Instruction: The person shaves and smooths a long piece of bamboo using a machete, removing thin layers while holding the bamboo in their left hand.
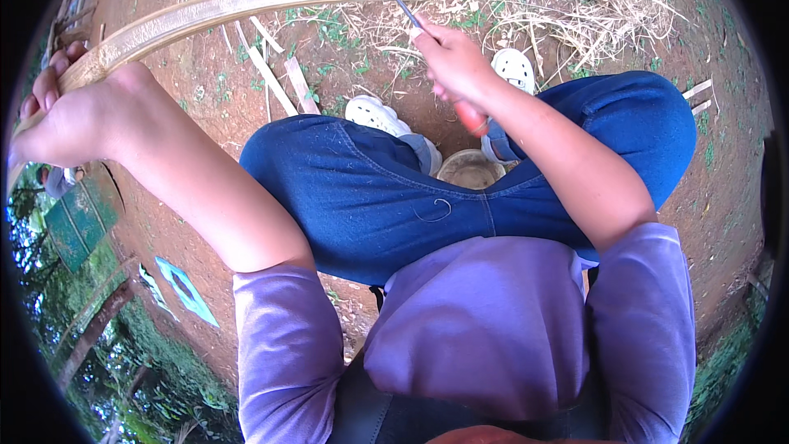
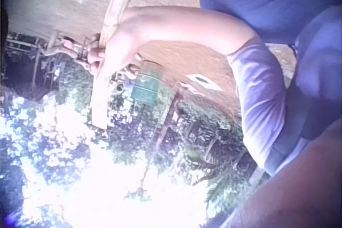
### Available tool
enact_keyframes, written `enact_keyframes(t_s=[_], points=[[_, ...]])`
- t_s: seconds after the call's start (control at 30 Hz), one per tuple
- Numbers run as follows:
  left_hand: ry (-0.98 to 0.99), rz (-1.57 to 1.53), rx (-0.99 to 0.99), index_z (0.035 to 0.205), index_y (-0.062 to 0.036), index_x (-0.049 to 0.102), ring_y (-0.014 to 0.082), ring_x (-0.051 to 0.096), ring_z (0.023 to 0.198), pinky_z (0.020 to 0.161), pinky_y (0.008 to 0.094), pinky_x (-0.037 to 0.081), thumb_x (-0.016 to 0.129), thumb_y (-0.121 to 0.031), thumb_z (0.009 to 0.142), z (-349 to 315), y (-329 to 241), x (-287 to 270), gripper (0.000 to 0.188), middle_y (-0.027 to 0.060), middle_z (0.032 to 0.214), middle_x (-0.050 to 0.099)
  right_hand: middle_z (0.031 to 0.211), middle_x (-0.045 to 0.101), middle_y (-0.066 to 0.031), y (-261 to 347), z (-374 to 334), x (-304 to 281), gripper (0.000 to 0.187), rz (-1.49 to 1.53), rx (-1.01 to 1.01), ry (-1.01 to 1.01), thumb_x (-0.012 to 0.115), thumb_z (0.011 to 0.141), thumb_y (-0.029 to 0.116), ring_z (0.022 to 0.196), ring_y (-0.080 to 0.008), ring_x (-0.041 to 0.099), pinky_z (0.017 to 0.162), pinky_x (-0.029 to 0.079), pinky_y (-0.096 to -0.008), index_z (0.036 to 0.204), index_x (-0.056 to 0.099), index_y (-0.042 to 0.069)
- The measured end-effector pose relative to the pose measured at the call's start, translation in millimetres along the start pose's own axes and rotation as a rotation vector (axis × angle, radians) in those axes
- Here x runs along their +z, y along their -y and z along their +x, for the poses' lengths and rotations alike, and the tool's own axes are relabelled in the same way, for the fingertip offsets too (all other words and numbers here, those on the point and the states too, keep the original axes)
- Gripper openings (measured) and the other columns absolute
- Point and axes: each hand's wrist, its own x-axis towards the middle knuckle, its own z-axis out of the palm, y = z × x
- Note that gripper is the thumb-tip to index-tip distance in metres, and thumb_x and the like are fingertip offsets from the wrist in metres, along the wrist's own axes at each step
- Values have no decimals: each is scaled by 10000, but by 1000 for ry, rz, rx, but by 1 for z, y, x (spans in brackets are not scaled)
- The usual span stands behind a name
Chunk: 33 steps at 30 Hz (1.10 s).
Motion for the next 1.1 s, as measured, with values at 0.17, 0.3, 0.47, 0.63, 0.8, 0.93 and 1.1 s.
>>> enact_keyframes(t_s=[0.17,0.3,0.47,0.63,0.8,0.93,1.1], points=[[41,28,8,703,-174,343,179,401,582,603,359,406,373,-378,911,2,5,-1,293,-37,553,346,644,504,32,-18,4,-1,568,6,-121,15,487,1059,341,547,-87,543,481,486,-256,1593,347,210],[123,45,20,654,-170,334,188,416,589,616,372,413,379,-364,902,1,2,-5,319,-30,552,351,665,509,32,-2,4,-2,554,162,37,63,481,1062,362,530,-90,521,472,467,-263,1588,362,236],[66,3,-54,623,-169,330,201,442,623,648,383,431,381,-364,905,11,4,-8,347,-27,554,367,675,544,12,-21,33,-11,557,21,75,-42,461,1062,389,516,-104,552,476,509,-291,1575,385,188],[120,-75,-49,619,-155,357,222,448,636,637,396,448,352,-361,918,21,5,-17,363,7,571,390,697,576,-15,-8,-3,2,542,-65,-119,53,435,1065,366,515,-107,557,453,494,-290,1566,400,159],[70,-20,-15,619,-134,371,230,454,644,644,400,459,333,-315,910,16,8,-8,345,22,602,416,662,570,-24,-38,46,-15,547,2,63,-53,462,1058,364,509,-128,585,485,513,-317,1558,414,147],[44,-88,-40,613,-118,392,240,470,660,654,398,469,326,-265,891,24,14,-18,321,39,621,427,663,543,-8,-27,8,1,557,-10,-53,-14,473,1058,377,517,-125,577,471,512,-298,1576,380,196],[55,45,-9,614,-118,394,251,479,669,657,405,475,321,-243,878,23,14,-15,301,62,647,445,671,517,-13,-28,31,-5,572,186,117,-24,468,1059,380,500,-119,542,465,497,-284,1590,355,198]])
